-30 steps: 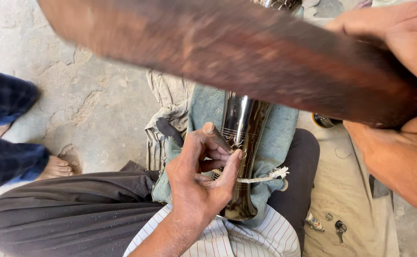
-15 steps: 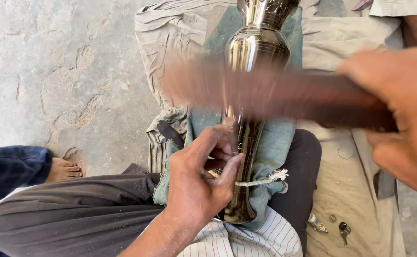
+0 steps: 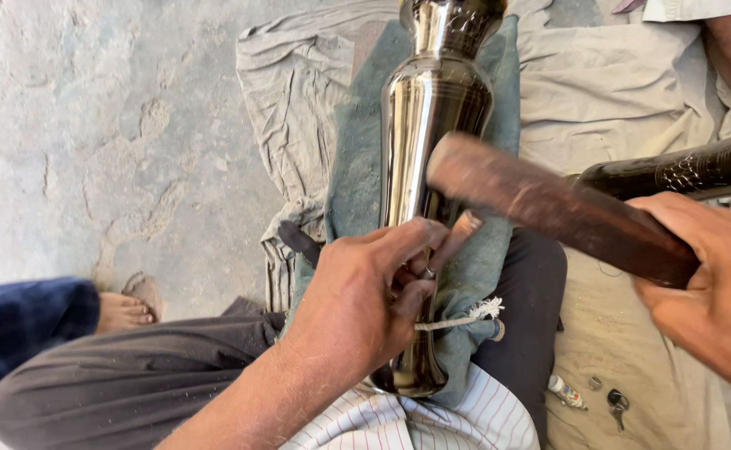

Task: The person holds a polished metal vase with one hand and uses a small chisel and wooden mallet to engrave a decorative pattern into its surface. The person repeatedly taps the chisel to create a series of small indentations along the vase's body.

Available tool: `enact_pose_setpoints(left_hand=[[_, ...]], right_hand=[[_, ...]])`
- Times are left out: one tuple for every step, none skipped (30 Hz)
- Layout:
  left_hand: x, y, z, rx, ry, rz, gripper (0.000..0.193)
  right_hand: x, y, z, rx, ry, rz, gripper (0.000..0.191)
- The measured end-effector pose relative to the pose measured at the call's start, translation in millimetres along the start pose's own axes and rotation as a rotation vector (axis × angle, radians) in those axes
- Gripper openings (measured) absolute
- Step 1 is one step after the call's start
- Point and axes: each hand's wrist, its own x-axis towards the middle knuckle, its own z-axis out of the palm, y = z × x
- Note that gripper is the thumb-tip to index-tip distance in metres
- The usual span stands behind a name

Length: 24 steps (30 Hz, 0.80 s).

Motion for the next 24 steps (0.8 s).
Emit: enact_pose_setpoints(left_hand=[[3, 1, -1, 0.0, -0.036, -0.028, 0.039], [3, 2, -4, 0.019, -0.058, 0.014, 0.04], [4, 3, -6, 0.034, -0.076, 0.049, 0.042], [5, 5, -8, 0.048, -0.096, 0.083, 0.043], [6, 6, -9, 0.077, -0.126, 0.098, 0.044], [9, 6, -10, 0.109, -0.158, 0.118, 0.045], [13, 6, -11, 0.145, -0.19, 0.144, 0.045], [16, 4, -11, 0.164, -0.211, 0.178, 0.046], [18, 3, -11, 0.179, -0.23, 0.206, 0.047], [18, 1, -10, 0.188, -0.247, 0.225, 0.048], [19, -1, -10, 0.211, -0.258, 0.257, 0.047], [21, -4, -9, 0.235, -0.273, 0.291, 0.047], [22, -6, -7, 0.262, -0.288, 0.329, 0.047], [23, -8, -7, 0.272, -0.327, 0.328, 0.046], [24, -8, -7, 0.286, -0.365, 0.335, 0.046], [25, -8, -7, 0.297, -0.4, 0.336, 0.046], [24, -6, -7, 0.308, -0.412, 0.369, 0.043], [25, -4, -9, 0.318, -0.419, 0.397, 0.041], [25, -2, -11, 0.332, -0.428, 0.431, 0.038], [23, 0, -13, 0.307, -0.339, 0.511, 0.04], [20, 1, -16, 0.281, -0.259, 0.602, 0.042], [18, -1, -21, 0.259, -0.179, 0.699, 0.045], [12, -5, -26, 0.118, -0.115, 0.695, 0.037], [-1, -10, -31, -0.034, -0.048, 0.668, 0.029]], right_hand=[[-7, 6, 2, -0.048, 0.016, 0.013, 0.034], [-14, 11, 8, 0.112, 0.085, 0.13, 0.032], [-22, 15, 17, 0.271, 0.146, 0.245, 0.03], [-30, 20, 22, 0.43, 0.205, 0.363, 0.028], [-38, 25, 24, 0.278, 0.132, 0.3, 0.032], [-46, 31, 24, 0.128, 0.064, 0.236, 0.035], [-53, 36, 24, -0.02, 0.003, 0.17, 0.039], [-58, 39, 35, 0.109, 0.072, 0.285, 0.026], [-60, 41, 49, 0.236, 0.136, 0.396, 0.019], [-69, 43, 53, 0.239, 0.167, 0.398, 0.018], [-74, 44, 59, 0.242, 0.198, 0.4, 0.018], [-89, 42, 62, 0.128, 0.21, 0.293, 0.02], [-101, 39, 66, 0.015, 0.225, 0.186, 0.027], [-110, 37, 77, 0.092, 0.29, 0.268, 0.023], [-120, 32, 91, 0.17, 0.364, 0.349, 0.02], [-128, 28, 104, 0.247, 0.43, 0.427, 0.017], [-135, 26, 115, 0.381, 0.445, 0.492, 0.013], [-139, 24, 123, 0.513, 0.454, 0.553, 0.014], [-144, 21, 133, 0.423, 0.408, 0.485, 0.023], [-147, 15, 144, 0.337, 0.374, 0.423, 0.047], [-151, 11, 151, 0.443, 0.433, 0.39, 0.041], [-152, 5, 158, 0.551, 0.497, 0.348, 0.036], [-152, 0, 162, 0.659, 0.541, 0.298, 0.033], [-152, -6, 163, 0.726, 0.45, 0.322, 0.03]])
